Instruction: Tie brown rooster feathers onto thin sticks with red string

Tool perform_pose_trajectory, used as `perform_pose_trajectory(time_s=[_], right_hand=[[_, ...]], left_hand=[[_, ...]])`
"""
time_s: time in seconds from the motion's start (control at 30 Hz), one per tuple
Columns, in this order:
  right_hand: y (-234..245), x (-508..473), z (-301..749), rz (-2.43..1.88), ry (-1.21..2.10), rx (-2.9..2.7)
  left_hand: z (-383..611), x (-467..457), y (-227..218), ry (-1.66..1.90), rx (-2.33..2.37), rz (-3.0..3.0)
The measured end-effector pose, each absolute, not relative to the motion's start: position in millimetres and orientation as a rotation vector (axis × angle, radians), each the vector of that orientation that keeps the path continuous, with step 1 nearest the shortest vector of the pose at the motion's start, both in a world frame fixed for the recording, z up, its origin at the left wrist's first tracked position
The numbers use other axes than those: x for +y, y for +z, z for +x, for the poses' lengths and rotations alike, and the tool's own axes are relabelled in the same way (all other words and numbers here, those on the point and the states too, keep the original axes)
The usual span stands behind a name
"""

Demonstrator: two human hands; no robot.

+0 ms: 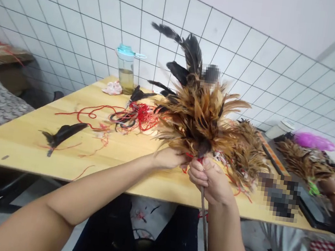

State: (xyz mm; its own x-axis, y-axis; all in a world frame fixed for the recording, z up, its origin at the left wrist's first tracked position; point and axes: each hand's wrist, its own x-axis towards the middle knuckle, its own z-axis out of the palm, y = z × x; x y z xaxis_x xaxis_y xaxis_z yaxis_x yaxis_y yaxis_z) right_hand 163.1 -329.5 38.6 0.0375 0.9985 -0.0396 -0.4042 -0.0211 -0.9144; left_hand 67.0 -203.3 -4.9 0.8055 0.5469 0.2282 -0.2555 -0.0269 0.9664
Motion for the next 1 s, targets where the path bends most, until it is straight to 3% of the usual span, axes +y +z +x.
perform_pose_trajectory(time_s=[0.37,0.7,1.0], right_hand=[[12.0,-281.2,172.0,-0.989,1.181,-0.683],[-12.4,-268.8,164.9,-0.896,1.234,-0.512],[-12.0,-262.7,174.3,-0.904,1.23,-0.551]], left_hand=[[43.2,-193.4,-3.9,1.058,0.138,1.957],[55.6,-194.2,-12.3,0.739,0.042,0.899],[52.1,-186.3,-7.8,0.749,0.106,0.802]])
